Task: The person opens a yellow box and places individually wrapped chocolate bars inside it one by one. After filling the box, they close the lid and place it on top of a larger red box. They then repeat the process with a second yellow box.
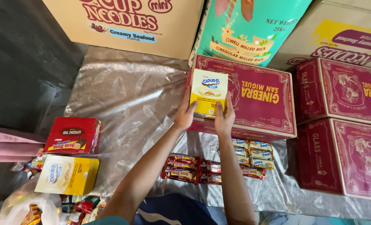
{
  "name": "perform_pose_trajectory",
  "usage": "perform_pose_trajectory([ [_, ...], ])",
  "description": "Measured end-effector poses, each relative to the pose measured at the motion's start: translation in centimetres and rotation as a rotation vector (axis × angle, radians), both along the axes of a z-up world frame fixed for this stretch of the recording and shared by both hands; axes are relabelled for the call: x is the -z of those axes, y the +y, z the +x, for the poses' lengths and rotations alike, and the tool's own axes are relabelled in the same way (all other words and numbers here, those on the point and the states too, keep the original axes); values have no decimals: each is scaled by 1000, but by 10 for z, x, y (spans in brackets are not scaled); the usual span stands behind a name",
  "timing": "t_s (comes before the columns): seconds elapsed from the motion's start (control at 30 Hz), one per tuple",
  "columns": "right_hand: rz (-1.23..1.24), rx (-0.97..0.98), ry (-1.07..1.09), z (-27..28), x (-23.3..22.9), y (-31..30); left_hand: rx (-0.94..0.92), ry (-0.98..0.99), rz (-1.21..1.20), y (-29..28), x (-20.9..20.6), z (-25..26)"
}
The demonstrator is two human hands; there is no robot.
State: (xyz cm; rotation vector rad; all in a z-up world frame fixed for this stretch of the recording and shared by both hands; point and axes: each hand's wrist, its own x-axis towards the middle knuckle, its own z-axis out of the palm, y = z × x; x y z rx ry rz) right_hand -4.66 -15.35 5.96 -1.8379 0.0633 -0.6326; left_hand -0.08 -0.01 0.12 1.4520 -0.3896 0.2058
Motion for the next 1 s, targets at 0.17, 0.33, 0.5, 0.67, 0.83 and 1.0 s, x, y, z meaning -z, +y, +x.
perform_pose_trajectory([
  [0.17, 34, -18, 5, 0, 1, -1, 14, 11, -10, -1, 5, 1],
  [0.33, -16, -44, -106, 3, 10, -8, 14, -43, -74, -7, 17, 7],
  [0.5, 115, -83, -63, -3, -2, 0, 51, -76, -148, -5, 25, 11],
  [0.67, 142, -68, -41, -7, -11, 4, 39, 2, -81, 2, 25, 10],
  [0.83, 67, 33, -60, -15, 5, 7, 103, 68, -88, 15, 37, 0],
  [1.0, -609, 374, -224, -50, -33, 56, 166, 384, -113, 40, 28, -29],
])
